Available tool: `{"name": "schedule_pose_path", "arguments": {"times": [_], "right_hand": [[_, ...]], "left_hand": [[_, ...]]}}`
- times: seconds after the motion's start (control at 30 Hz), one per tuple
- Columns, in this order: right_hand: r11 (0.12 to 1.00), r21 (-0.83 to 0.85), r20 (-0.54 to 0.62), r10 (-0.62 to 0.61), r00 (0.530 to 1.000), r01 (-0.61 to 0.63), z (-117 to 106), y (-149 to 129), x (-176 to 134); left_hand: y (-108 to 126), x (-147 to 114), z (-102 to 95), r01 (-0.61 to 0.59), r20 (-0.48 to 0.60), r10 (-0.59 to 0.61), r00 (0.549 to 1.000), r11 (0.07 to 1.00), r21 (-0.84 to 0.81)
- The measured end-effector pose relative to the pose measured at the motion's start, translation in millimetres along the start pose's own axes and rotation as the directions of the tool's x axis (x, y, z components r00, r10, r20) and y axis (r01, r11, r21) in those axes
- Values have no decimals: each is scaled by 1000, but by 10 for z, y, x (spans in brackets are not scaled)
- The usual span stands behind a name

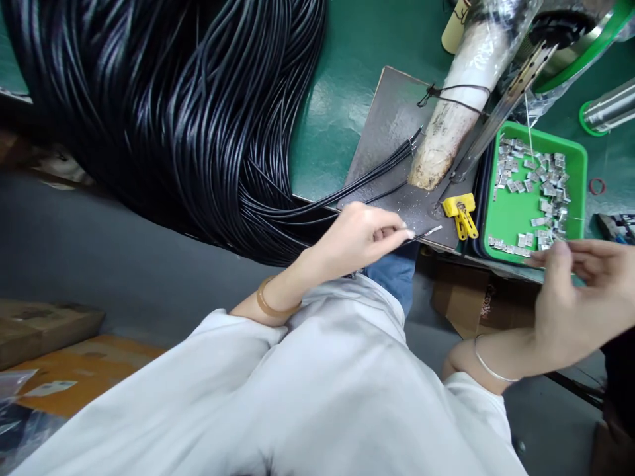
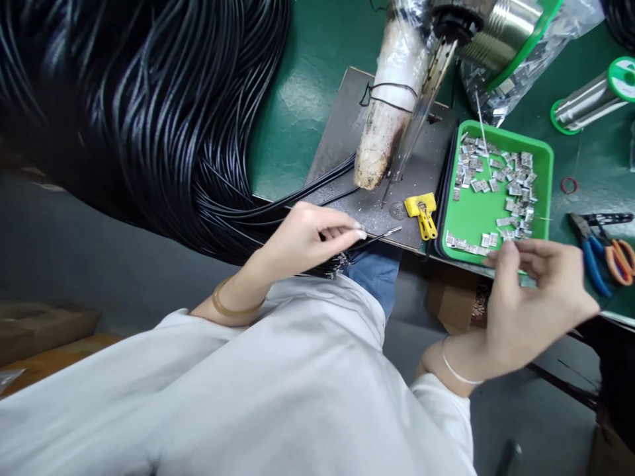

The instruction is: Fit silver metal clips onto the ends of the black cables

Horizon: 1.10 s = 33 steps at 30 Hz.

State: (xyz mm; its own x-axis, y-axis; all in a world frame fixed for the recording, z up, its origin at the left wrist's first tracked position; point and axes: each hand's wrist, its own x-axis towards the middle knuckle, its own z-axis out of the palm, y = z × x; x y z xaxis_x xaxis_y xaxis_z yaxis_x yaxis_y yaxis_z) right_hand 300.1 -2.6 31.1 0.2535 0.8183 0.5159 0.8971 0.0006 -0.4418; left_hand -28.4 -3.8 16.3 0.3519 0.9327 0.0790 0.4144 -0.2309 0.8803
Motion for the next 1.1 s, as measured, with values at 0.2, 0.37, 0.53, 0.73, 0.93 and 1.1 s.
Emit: {"name": "schedule_pose_path", "arguments": {"times": [0.2, 0.37, 0.53, 0.73, 0.93, 1.1], "right_hand": [[949, -314, 308, 83, 948, 18, 199, 281, 441], [961, -272, 516, 106, 850, 45, 138, 116, 570], [983, -182, 611, 97, 785, 20, 174, 10, 620], [985, -109, 407, -80, 910, 135, 329, -21, 458], [945, 277, -144, -136, 980, 172, 362, -729, -38], [840, 515, -129, -124, 984, 173, 461, -1252, -439]], "left_hand": [[-137, 190, -74, 26, -264, 89, 960, 915, 402], [-114, 252, -50, 10, -195, 101, 976, 867, 498], [60, 86, -75, -149, 273, 165, 948, 986, -78], [17, -6, 142, 190, 380, 89, 921, 747, -637], [-25, 120, 221, 201, 95, -217, 972, 546, -813], [21, 162, 187, 110, 29, -139, 990, 622, -775]]}}
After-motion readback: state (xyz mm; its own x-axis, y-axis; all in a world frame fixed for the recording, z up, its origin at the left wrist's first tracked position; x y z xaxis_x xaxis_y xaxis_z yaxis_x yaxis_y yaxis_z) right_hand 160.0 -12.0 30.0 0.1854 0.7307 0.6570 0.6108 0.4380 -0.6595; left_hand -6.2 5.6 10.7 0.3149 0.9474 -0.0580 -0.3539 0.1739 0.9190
